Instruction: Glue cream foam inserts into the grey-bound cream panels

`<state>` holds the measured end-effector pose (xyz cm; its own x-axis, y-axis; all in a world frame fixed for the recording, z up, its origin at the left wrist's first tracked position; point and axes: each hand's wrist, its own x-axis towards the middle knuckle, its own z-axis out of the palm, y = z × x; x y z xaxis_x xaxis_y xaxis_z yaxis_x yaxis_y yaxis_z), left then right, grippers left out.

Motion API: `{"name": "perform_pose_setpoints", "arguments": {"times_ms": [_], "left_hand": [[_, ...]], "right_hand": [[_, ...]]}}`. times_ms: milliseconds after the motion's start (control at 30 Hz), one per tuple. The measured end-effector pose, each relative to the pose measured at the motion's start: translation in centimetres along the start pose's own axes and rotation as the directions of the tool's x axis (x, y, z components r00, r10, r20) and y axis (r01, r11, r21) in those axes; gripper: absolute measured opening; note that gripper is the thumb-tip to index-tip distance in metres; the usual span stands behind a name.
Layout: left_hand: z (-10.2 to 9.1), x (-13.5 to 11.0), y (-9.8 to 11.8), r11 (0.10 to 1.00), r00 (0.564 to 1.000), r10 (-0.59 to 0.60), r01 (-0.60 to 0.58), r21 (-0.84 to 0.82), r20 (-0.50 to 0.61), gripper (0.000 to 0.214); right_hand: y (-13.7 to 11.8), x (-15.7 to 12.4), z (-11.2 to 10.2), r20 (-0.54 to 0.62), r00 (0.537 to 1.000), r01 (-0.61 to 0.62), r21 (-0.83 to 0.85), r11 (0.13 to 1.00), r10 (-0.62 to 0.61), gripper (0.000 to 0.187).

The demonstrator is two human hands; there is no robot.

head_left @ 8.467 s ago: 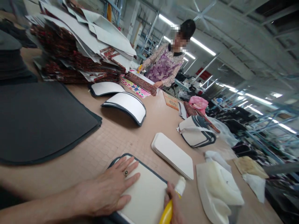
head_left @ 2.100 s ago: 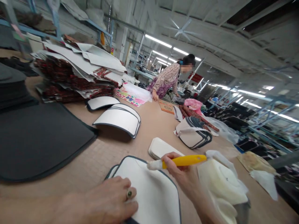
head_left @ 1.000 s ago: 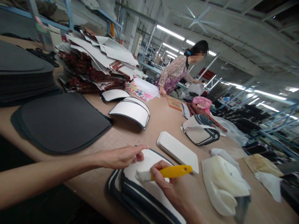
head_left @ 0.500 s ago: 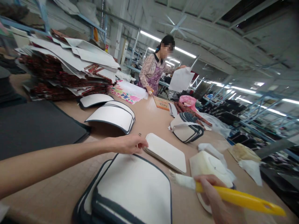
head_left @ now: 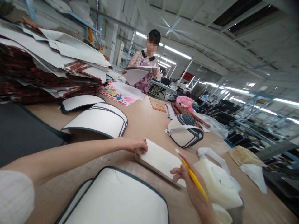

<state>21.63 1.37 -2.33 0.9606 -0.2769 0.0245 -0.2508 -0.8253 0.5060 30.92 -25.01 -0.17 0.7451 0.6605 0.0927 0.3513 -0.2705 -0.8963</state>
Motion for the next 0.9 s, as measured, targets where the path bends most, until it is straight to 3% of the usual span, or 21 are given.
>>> {"name": "perform_pose_setpoints", "arguments": {"times_ms": [133, 267, 367, 567, 667, 767, 833, 900], "left_hand": [[-0.3, 0.2, -0.1, 0.999, 1.000, 0.021, -0.021, -0.045, 0.004, 0.021], [-0.3, 0.0, -0.2, 0.996, 0.999, 0.049, -0.049, -0.073, 0.007, 0.021], [-0.5, 0.1, -0.4, 0.993, 0.998, 0.065, -0.064, -0.101, 0.008, 0.019], [-0.6, 0.1, -0.4, 0.988, 0.995, 0.096, -0.096, -0.121, -0.009, 0.019], [0.3, -0.1, -0.6, 0.992, 0.994, 0.072, -0.080, -0.094, -0.086, 0.021], [0.4, 0.1, -1.0, 0.997, 0.974, 0.010, -0.026, -0.069, -0.224, 0.019], [-0.9, 0.5, -0.8, 0.998, 0.935, -0.042, 0.021, -0.064, -0.351, 0.015], [-3.5, 0.5, 0.5, 0.995, 0.864, -0.095, 0.068, -0.071, -0.495, 0.010]], "right_hand": [[2.2, 0.4, 1.0, 0.010, 0.995, 0.098, -0.088, 0.991, -0.098, 0.047], [4.6, 1.1, 0.5, 0.162, 0.967, 0.234, -0.250, 0.940, -0.197, 0.042], [5.5, 1.4, -0.1, 0.223, 0.957, 0.247, -0.304, 0.920, -0.184, 0.040], [6.2, 1.5, 0.3, 0.172, 0.966, 0.240, -0.327, 0.914, -0.192, 0.038], [6.8, 1.6, 0.6, 0.170, 0.960, 0.274, -0.389, 0.879, -0.224, 0.041], [7.2, 2.1, 0.0, 0.164, 0.936, 0.348, -0.567, 0.747, -0.312, 0.043], [6.5, 2.7, -1.1, 0.129, 0.926, 0.336, -0.712, 0.617, -0.355, 0.046], [4.3, 2.9, -2.4, 0.042, 0.922, 0.268, -0.786, 0.557, -0.384, 0.044]]}}
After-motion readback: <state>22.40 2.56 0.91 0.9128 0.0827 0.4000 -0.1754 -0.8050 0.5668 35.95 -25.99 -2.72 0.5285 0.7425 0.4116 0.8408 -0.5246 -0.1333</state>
